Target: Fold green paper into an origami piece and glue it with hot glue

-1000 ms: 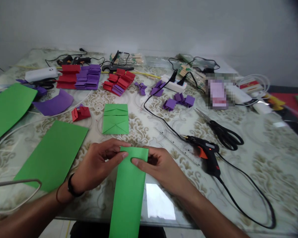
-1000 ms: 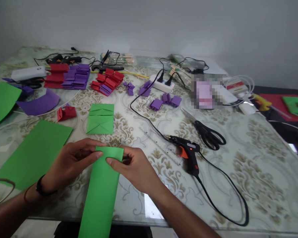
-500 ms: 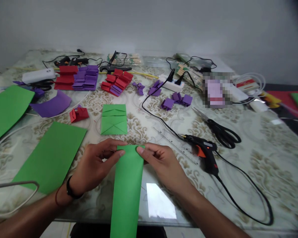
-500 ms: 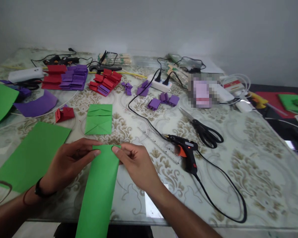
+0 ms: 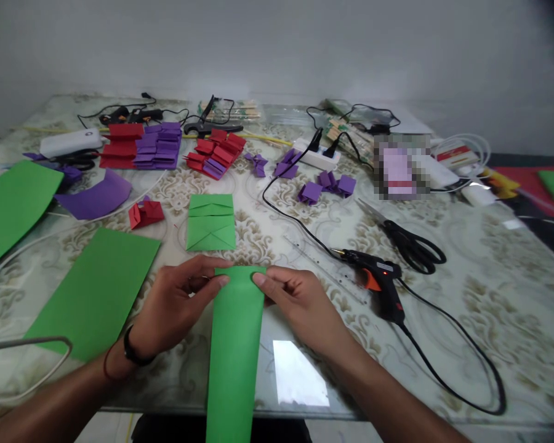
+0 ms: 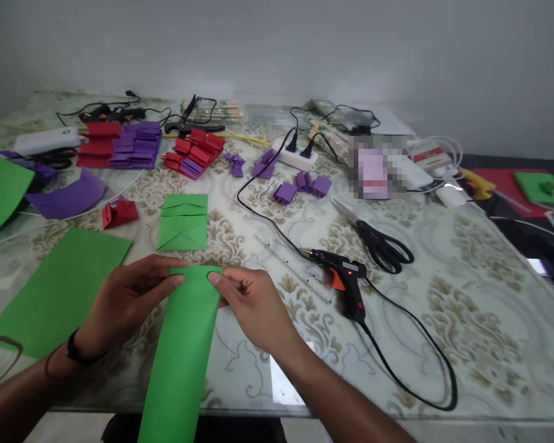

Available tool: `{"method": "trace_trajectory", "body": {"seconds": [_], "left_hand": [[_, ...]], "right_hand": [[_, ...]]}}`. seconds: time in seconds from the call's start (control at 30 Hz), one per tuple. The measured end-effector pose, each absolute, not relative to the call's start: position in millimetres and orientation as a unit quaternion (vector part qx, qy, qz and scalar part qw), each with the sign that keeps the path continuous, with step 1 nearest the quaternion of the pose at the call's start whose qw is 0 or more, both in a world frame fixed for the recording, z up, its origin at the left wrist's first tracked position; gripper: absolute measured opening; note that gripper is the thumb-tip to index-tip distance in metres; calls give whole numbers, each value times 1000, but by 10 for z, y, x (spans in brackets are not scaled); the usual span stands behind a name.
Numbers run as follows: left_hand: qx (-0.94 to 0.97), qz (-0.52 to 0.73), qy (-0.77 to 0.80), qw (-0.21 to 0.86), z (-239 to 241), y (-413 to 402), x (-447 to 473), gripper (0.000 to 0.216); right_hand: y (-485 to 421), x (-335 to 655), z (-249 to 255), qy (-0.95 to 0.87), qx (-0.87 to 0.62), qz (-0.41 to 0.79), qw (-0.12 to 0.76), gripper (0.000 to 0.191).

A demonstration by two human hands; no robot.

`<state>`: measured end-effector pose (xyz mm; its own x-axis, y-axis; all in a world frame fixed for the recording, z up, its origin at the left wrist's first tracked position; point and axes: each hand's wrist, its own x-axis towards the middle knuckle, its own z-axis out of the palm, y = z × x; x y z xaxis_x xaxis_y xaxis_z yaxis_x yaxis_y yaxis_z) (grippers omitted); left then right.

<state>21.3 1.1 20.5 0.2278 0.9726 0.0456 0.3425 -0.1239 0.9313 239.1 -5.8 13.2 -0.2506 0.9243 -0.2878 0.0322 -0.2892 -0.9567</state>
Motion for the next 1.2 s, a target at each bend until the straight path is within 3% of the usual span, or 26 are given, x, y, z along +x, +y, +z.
{"method": "trace_trajectory", "body": {"seconds": [0.23,0.43,0.6,0.7,0.9,1.2], "left_hand": [[649,387,508,412,196,46,205,17],[638,382,514,427,192,50,213,18],[550,338,510,568,205,90,226,47],[545,254,475,643,215,86,224,25],[611,199,498,582,232,42,233,32],[623,237,516,538,183,111,196,31]], "right_hand": [[-67,2395,145,-460,-468,686,314,45],[-51,2384,73,-486,-495,652,306,41],[-22,2423,37,-489,-518,617,334,47],[-2,2477,39,-483,-532,597,357,47],[24,2509,49,-479,-543,579,375,45],[27,2483,41,-485,-513,617,348,47]]}}
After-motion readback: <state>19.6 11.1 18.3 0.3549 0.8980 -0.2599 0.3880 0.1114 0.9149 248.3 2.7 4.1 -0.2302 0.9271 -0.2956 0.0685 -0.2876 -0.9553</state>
